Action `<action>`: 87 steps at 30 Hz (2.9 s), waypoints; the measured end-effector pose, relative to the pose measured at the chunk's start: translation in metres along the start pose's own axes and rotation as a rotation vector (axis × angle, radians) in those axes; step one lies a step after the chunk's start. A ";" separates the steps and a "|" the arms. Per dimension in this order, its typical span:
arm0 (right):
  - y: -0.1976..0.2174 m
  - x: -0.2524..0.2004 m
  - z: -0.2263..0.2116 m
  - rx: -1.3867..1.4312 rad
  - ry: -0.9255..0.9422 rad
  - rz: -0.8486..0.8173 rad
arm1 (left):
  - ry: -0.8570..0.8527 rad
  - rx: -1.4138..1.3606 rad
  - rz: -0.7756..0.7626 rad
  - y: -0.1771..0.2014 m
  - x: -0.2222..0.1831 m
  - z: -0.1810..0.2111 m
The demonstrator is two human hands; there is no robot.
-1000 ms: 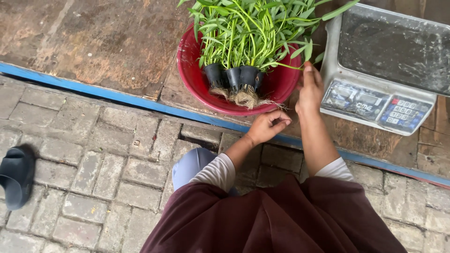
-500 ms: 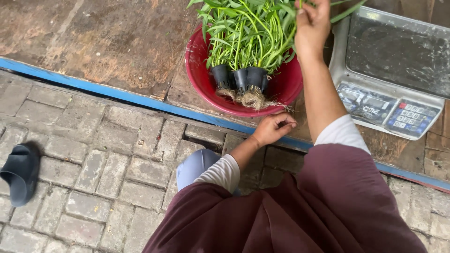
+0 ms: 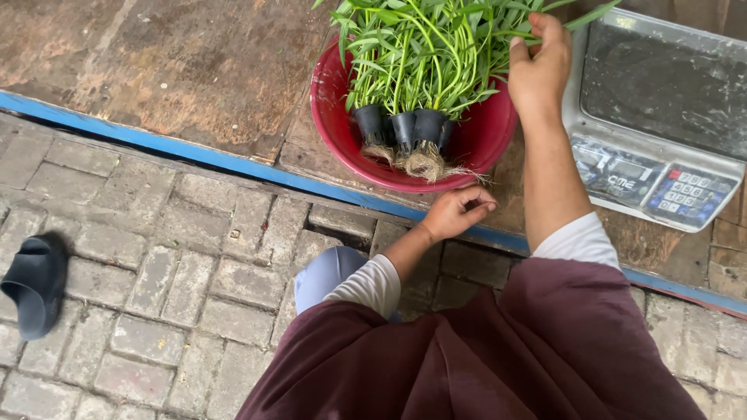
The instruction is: Weighing and inspecting hydroponic plant starts on a digital scale.
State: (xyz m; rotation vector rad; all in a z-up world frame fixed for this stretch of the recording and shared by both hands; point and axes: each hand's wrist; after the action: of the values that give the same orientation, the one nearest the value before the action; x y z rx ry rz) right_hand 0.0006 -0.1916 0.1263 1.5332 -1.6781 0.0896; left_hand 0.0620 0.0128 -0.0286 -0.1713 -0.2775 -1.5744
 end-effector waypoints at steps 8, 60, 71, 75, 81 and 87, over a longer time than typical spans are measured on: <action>0.047 -0.106 -0.080 0.057 -0.028 -0.199 | -0.021 0.051 0.002 0.003 0.001 0.003; -0.004 -0.129 -0.104 -0.092 -0.137 -0.398 | -0.183 0.085 -0.023 -0.013 -0.003 -0.056; -0.009 -0.148 -0.093 -0.161 0.091 -0.260 | -0.123 0.020 -0.068 -0.012 -0.002 -0.041; -0.009 -0.150 -0.093 -0.134 0.129 -0.220 | -0.084 0.070 -0.044 -0.012 -0.003 -0.036; 0.021 -0.160 -0.106 -0.078 0.271 -0.126 | -0.055 -0.001 -0.035 -0.013 -0.007 -0.044; 0.078 -0.203 -0.082 -0.034 0.364 -0.181 | -0.095 -0.155 -0.053 0.000 -0.007 -0.002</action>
State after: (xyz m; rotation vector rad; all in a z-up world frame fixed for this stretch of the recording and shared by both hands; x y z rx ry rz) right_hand -0.0434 0.0341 0.0923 1.5308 -1.2456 0.2289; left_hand 0.0628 0.0188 -0.0323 -0.3628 -0.2360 -1.6432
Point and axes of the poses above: each hand's wrist, its own x-axis towards the middle knuckle, its own y-axis out of the back of the hand, z = x × y, and after that the axes turned 4 degrees about z, right-handed
